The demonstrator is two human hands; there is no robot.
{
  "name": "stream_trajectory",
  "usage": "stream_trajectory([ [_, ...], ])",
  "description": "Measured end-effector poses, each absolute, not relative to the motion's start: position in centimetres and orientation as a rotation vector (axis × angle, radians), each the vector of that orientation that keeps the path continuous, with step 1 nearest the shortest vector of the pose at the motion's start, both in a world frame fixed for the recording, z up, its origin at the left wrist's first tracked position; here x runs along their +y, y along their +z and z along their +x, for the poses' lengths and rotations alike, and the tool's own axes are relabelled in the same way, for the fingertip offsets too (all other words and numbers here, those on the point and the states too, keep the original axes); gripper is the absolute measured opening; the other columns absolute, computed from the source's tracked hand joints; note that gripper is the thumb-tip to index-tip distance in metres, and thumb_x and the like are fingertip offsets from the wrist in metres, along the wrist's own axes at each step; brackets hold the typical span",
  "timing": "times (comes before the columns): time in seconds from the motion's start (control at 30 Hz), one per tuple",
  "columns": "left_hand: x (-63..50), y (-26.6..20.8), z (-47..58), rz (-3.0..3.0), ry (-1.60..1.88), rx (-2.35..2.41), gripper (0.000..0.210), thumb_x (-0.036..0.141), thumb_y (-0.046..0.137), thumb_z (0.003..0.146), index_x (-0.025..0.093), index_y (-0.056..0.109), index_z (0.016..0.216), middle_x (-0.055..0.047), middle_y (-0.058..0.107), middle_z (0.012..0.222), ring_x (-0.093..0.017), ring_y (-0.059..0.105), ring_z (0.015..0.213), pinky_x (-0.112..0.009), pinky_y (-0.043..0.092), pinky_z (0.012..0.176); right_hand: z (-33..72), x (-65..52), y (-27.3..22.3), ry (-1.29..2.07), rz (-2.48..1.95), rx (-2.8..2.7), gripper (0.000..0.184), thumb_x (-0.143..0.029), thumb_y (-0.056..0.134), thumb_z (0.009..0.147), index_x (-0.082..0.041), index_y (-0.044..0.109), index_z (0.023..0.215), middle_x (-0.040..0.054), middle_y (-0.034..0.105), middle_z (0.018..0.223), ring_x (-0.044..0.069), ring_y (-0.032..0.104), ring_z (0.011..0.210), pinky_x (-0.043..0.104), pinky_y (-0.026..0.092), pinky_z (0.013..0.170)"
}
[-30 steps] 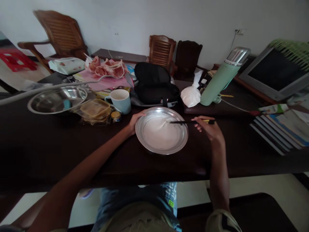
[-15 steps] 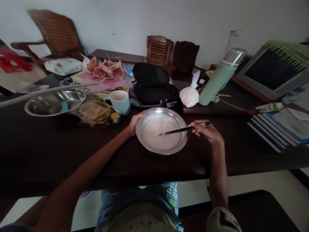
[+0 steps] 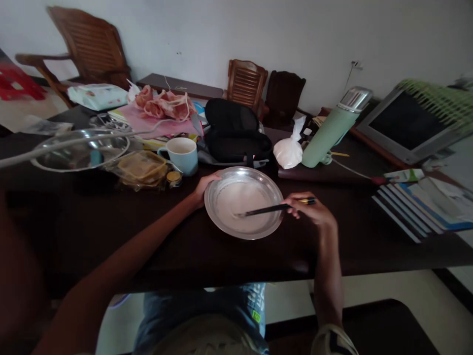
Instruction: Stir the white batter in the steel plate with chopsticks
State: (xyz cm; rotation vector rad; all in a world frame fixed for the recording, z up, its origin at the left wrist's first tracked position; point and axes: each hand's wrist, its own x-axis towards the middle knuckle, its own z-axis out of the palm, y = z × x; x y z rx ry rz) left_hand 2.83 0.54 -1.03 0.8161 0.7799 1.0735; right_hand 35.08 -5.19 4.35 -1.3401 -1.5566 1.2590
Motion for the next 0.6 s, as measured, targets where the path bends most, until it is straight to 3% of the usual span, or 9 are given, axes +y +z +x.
stream_trajectory([
  [0.13, 0.43, -0.88, 2.88, 0.818, 1.068, 0.792, 0.041, 0.020, 0.057, 0.068, 0.015, 0.071, 0.106, -0.004, 0.073, 0.083, -0.022, 0.064, 0.076, -0.032, 0.049, 0.071, 35.07, -5.26, 4.39, 1.055, -1.368, -1.379, 0.032, -0.046, 0.078, 0.068, -0.016, 0.076, 0.075, 0.0019, 0.064, 0.056, 0.009, 0.052, 0.044, 0.019, 0.039, 0.039],
  [0.27, 0.44, -0.85, 2.90, 0.841, 1.076, 0.794, 0.045, 0.020, 0.058, 0.066, 0.014, 0.070, 0.109, -0.004, 0.073, 0.085, -0.022, 0.065, 0.080, -0.031, 0.049, 0.072, 34.79, -5.35, 4.44, 1.286, -1.283, -1.583, 0.031, -0.046, 0.077, 0.070, -0.015, 0.077, 0.078, 0.0024, 0.065, 0.057, 0.010, 0.054, 0.046, 0.021, 0.043, 0.042],
  [0.43, 0.31, -0.70, 2.85, 0.812, 1.050, 0.798, 0.052, 0.021, 0.057, 0.068, 0.014, 0.066, 0.119, -0.004, 0.073, 0.086, -0.022, 0.065, 0.076, -0.032, 0.050, 0.073, 35.21, -5.42, 4.55, 1.064, -1.333, -1.412, 0.031, -0.046, 0.076, 0.070, -0.016, 0.076, 0.076, 0.0015, 0.064, 0.056, 0.009, 0.053, 0.045, 0.019, 0.041, 0.040],
  [0.6, 0.30, -0.74, 2.84, 0.829, 1.066, 0.790, 0.054, 0.022, 0.057, 0.067, 0.013, 0.065, 0.120, -0.004, 0.073, 0.085, -0.022, 0.064, 0.074, -0.033, 0.050, 0.074, 35.11, -5.25, 4.40, 1.247, -1.295, -1.575, 0.032, -0.047, 0.076, 0.071, -0.015, 0.077, 0.077, 0.0032, 0.066, 0.059, 0.011, 0.056, 0.047, 0.022, 0.045, 0.043],
])
